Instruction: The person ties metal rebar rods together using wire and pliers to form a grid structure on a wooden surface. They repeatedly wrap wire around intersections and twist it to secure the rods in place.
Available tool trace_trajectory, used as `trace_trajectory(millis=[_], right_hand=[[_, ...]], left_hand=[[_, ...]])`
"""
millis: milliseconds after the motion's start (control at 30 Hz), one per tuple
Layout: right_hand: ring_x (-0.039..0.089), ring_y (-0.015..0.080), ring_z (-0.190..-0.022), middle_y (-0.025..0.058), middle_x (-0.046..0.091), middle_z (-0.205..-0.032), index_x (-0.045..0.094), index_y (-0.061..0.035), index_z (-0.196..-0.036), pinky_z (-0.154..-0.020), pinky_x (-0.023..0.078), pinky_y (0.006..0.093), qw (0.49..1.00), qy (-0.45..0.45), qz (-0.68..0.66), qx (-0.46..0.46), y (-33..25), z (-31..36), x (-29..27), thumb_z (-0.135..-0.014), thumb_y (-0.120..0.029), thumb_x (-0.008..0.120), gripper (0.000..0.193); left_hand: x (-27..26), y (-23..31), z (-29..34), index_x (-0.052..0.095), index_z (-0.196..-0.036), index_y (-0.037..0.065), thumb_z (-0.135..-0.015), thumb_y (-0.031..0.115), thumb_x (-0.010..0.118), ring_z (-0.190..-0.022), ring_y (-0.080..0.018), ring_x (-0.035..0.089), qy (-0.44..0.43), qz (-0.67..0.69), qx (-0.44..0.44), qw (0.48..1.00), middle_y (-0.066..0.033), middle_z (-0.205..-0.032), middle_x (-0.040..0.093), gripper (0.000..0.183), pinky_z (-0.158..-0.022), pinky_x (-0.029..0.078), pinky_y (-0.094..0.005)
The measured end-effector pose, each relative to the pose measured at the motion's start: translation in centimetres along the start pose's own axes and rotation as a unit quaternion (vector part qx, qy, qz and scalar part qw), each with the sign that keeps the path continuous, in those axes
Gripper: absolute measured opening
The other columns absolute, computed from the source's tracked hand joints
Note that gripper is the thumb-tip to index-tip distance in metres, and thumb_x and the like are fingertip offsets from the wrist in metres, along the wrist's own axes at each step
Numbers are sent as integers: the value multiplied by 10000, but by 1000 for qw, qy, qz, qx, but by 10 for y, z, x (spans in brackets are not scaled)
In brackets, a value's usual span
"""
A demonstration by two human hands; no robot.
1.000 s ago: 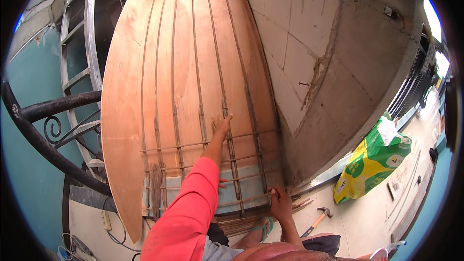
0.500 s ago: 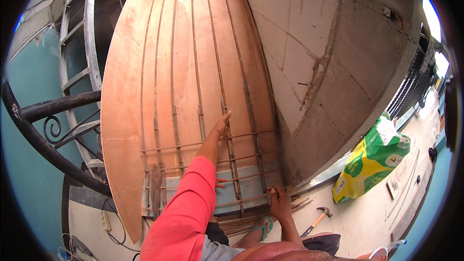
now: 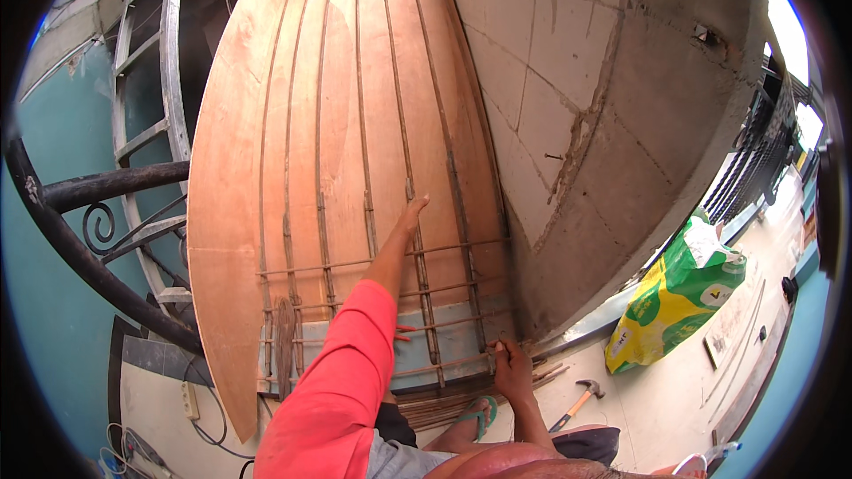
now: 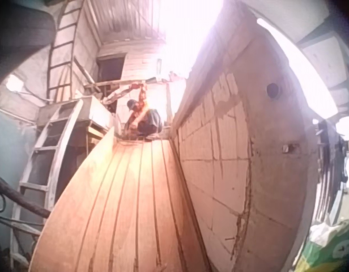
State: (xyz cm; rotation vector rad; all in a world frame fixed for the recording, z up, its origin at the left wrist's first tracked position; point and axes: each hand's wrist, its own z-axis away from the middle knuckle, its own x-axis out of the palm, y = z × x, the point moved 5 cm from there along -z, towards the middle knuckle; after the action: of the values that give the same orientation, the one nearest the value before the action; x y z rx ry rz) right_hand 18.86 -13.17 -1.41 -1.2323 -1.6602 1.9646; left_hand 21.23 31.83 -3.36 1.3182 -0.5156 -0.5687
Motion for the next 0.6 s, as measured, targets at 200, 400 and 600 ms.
trace_trajectory(millis=[200, 400, 600], right_hand=[[656, 251, -737, 166, 683, -829, 702, -41, -1106, -700, 498, 362, 1000, 2, -8, -28, -6, 2, 6, -1056, -243, 534, 268], [655, 255, -757, 170, 677, -850, 698, -40, -1107, -703, 498, 367, 998, 18, -7, -53, -10, 8, -2, -1057, -246, 530, 271], [631, 263, -726, 152, 641, -795, 691, -37, -1099, -693, 488, 377, 999, 5, -32, -43, -20, 15, -5, -1061, -235, 521, 263]], left_hand=[[-28, 42, -14, 396, -1560, 117, -874, 678, 646, -1480, -352, 318, 32, -13, 45, 998, -139, -1615, 351, 921, -1155, 297, -581], [-20, 134, 13, 303, -1600, 115, -871, 650, 683, -1457, -351, 378, -10, -27, 54, 998, -154, -1623, 334, 981, -1106, 400, -531], [-24, 223, 43, 146, -1621, -32, -831, 662, 706, -1417, -407, 452, 2, -58, 160, 985, -276, -1588, 357, 1191, -1095, 429, -532]])
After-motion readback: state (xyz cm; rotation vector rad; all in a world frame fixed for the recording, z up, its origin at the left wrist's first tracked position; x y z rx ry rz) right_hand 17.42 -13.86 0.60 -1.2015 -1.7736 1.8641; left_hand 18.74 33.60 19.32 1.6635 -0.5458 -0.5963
